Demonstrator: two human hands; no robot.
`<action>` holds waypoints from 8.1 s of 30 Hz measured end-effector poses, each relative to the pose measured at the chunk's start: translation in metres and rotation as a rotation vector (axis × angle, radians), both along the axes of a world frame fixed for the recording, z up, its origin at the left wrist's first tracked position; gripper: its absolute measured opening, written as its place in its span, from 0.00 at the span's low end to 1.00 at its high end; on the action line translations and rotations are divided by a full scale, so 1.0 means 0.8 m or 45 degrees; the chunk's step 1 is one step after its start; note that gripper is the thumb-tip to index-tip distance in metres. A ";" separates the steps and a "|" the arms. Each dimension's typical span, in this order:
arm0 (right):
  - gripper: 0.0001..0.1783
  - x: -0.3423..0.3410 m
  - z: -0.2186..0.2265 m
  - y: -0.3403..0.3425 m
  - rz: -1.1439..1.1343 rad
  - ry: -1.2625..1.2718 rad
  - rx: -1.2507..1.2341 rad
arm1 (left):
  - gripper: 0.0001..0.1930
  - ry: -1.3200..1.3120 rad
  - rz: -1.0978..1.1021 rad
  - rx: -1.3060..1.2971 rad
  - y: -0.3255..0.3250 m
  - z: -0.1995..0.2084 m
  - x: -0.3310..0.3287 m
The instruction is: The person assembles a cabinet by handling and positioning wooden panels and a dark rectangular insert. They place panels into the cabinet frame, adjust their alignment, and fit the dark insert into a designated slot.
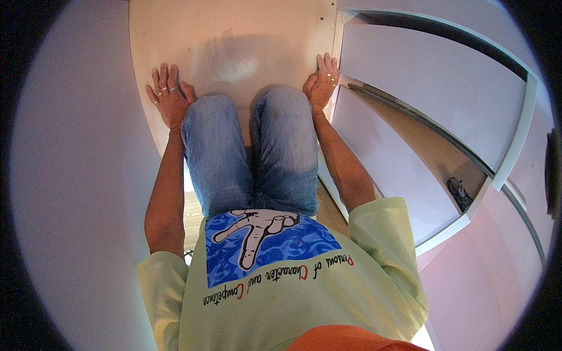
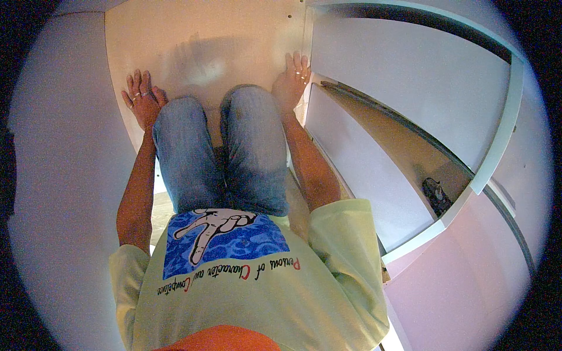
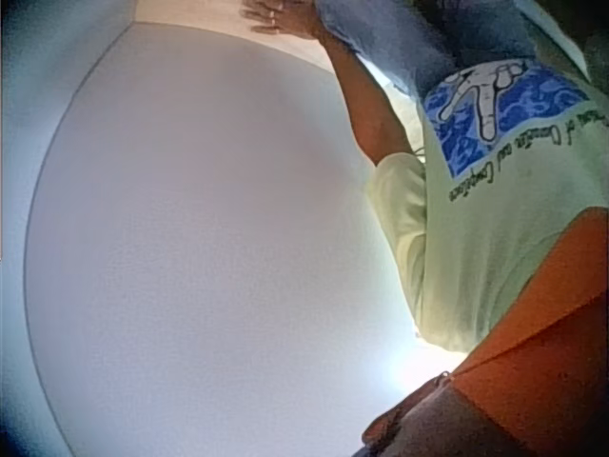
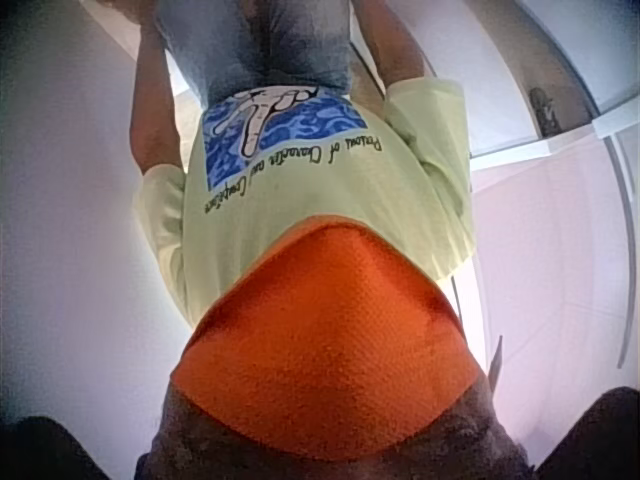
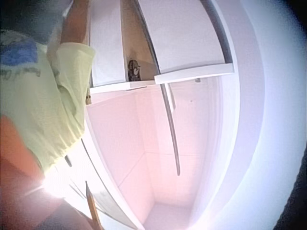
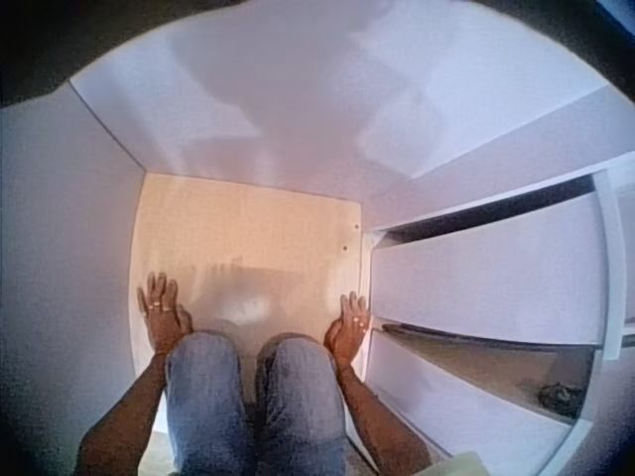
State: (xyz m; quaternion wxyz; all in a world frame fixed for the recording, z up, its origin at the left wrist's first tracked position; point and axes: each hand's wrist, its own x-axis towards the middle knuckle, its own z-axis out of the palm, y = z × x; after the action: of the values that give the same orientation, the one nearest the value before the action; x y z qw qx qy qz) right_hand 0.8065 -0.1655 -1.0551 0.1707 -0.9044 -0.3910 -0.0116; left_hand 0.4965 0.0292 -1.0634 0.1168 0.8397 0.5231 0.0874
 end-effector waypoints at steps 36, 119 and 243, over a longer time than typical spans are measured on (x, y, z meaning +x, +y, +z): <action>0.31 0.008 0.008 -0.003 0.004 0.060 -0.058 | 0.28 0.025 -0.025 0.041 -0.002 0.004 0.008; 0.30 0.009 -0.006 -0.008 -0.009 0.083 -0.026 | 0.29 -0.009 -0.012 0.025 -0.001 0.014 0.010; 0.25 -0.105 0.125 -0.106 0.210 0.085 -0.148 | 0.10 -2.318 2.048 0.619 -0.094 -0.107 -0.873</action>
State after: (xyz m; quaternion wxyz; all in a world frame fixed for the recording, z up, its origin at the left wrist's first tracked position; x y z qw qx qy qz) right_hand 0.7224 -0.2500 -0.9553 0.1313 -0.8774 -0.4581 0.0554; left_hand -0.2017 -0.0462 -1.1492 0.1922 -0.0865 0.5885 0.7805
